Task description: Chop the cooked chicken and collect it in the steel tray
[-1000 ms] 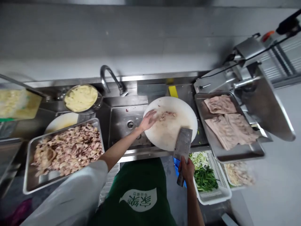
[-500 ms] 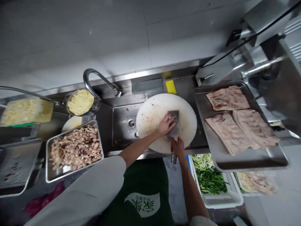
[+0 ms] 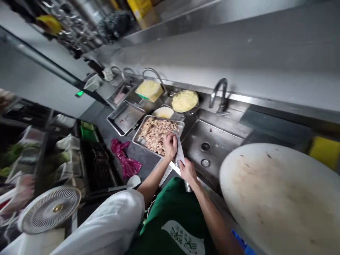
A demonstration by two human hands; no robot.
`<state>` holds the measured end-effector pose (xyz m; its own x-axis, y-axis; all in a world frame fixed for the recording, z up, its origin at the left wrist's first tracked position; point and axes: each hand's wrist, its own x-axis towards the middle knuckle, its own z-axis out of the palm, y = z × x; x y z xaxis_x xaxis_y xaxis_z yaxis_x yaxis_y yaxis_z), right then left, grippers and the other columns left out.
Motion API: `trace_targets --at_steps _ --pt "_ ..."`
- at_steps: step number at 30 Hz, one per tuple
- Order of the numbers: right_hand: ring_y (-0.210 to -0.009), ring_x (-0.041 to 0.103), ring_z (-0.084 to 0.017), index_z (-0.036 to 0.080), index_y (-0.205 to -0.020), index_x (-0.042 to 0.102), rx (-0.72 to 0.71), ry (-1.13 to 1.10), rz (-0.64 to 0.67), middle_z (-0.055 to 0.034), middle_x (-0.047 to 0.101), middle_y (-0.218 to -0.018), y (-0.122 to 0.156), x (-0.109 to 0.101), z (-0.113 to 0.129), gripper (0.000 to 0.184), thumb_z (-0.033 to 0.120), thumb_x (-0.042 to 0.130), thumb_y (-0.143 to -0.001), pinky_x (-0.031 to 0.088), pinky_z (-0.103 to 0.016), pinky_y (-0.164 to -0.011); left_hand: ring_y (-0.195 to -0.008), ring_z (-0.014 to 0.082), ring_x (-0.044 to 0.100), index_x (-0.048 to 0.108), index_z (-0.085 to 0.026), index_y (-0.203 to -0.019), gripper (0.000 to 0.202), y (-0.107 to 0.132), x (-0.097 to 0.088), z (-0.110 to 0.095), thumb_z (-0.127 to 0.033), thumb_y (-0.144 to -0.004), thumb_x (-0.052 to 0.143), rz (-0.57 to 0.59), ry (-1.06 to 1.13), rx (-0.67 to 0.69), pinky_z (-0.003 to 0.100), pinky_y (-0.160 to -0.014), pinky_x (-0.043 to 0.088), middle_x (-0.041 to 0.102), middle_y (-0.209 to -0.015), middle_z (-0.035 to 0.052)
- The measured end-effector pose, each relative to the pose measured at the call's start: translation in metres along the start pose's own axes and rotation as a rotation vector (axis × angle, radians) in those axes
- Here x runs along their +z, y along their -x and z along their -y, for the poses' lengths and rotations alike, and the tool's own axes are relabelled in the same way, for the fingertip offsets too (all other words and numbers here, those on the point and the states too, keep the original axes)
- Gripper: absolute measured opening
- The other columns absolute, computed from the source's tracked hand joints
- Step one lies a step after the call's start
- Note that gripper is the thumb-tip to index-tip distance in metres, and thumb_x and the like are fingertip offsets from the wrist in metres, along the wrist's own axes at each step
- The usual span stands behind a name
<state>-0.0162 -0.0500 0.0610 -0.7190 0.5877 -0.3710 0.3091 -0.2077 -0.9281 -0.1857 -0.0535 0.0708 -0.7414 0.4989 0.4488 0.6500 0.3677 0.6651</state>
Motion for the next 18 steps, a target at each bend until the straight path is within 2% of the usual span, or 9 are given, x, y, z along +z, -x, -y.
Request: trace_targets --at_steps 3,5,7,10,11,13,15,17,18 --pt "-0.033 0.047 -0.015 0.026 -0.080 0.049 0.016 0.067 0.113 0.0067 0.047 -0.044 -0.029 0.056 0.028 0.031 0.055 0.051 -0.088 0.032 -0.024 -0.034 -0.106 0.0223 0.056 0.063 -0.016 -0.099 0.021 -0.050 -0.040 0.069 -0.027 -0.099 0.045 -0.155 -0.082 -0.172 0.040 -0.100 0.046 0.058 -0.106 0.0119" --pt "-0.032 0.046 -0.015 0.026 -0.080 0.047 0.009 0.106 0.117 0.0072 0.047 -0.043 -0.041 0.077 0.036 0.032 0.057 0.048 -0.088 0.032 -0.024 -0.034 -0.103 0.0230 0.056 0.063 -0.015 -0.097 0.019 -0.078 -0.048 0.106 -0.022 -0.096 0.046 -0.165 -0.124 -0.252 0.040 -0.099 0.046 0.059 -0.105 0.0129" --pt "-0.031 0.045 -0.015 0.026 -0.079 0.047 0.002 0.141 0.079 0.0070 0.046 -0.041 -0.048 0.087 0.037 0.036 0.061 0.047 -0.087 0.033 -0.025 -0.034 -0.102 0.0242 0.056 0.063 -0.014 -0.096 0.019 -0.101 -0.046 0.136 -0.021 -0.095 0.046 -0.073 -0.162 -0.273 0.040 -0.097 0.046 0.060 -0.104 0.0143" --pt "-0.031 0.044 -0.015 0.026 -0.075 0.046 0.040 0.149 -0.035 0.0065 0.045 -0.040 -0.050 0.087 0.034 0.045 0.070 0.048 -0.083 0.033 -0.025 -0.033 -0.103 0.0262 0.057 0.065 -0.013 -0.097 0.021 -0.126 -0.044 0.175 -0.025 -0.095 0.048 0.171 -0.179 -0.191 0.039 -0.097 0.045 0.062 -0.104 0.0156" --pt "-0.031 0.044 -0.015 0.026 -0.074 0.046 0.069 0.137 -0.086 0.0064 0.045 -0.041 -0.048 0.084 0.032 0.048 0.074 0.049 -0.081 0.033 -0.026 -0.033 -0.105 0.0268 0.057 0.065 -0.012 -0.099 0.023 -0.132 -0.048 0.188 -0.027 -0.096 0.048 0.209 -0.188 -0.178 0.040 -0.098 0.044 0.063 -0.105 0.0158" --pt "-0.032 0.045 -0.015 0.026 -0.072 0.045 0.140 0.124 -0.193 0.0059 0.046 -0.042 -0.040 0.075 0.028 0.054 0.080 0.051 -0.076 0.035 -0.026 -0.033 -0.113 0.0289 0.056 0.064 -0.012 -0.111 0.027 -0.142 -0.065 0.218 -0.028 -0.096 0.048 0.188 -0.258 -0.241 0.042 -0.102 0.042 0.062 -0.114 0.0167" --pt "-0.034 0.048 -0.016 0.026 -0.071 0.046 0.214 0.147 -0.306 0.0045 0.049 -0.043 -0.026 0.062 0.024 0.057 0.082 0.053 -0.073 0.039 -0.027 -0.034 -0.123 0.0317 0.053 0.059 -0.013 -0.125 0.036 -0.147 -0.089 0.252 -0.027 -0.093 0.051 0.195 -0.381 -0.378 0.044 -0.106 0.040 0.059 -0.126 0.0181" --pt "-0.035 0.051 -0.017 0.026 -0.068 0.046 0.285 0.195 -0.404 0.0021 0.052 -0.043 -0.009 0.048 0.017 0.057 0.082 0.055 -0.071 0.043 -0.029 -0.038 -0.129 0.0345 0.051 0.051 -0.016 -0.138 0.054 -0.149 -0.113 0.285 -0.030 -0.087 0.061 0.379 -0.458 -0.459 0.046 -0.107 0.040 0.054 -0.137 0.0187" --pt "-0.036 0.052 -0.018 0.026 -0.066 0.046 0.320 0.212 -0.449 0.0010 0.052 -0.043 0.000 0.041 0.014 0.057 0.082 0.056 -0.071 0.044 -0.030 -0.039 -0.130 0.0358 0.051 0.046 -0.018 -0.144 0.065 -0.149 -0.122 0.300 -0.031 -0.084 0.066 0.485 -0.477 -0.456 0.047 -0.107 0.040 0.052 -0.141 0.0187"
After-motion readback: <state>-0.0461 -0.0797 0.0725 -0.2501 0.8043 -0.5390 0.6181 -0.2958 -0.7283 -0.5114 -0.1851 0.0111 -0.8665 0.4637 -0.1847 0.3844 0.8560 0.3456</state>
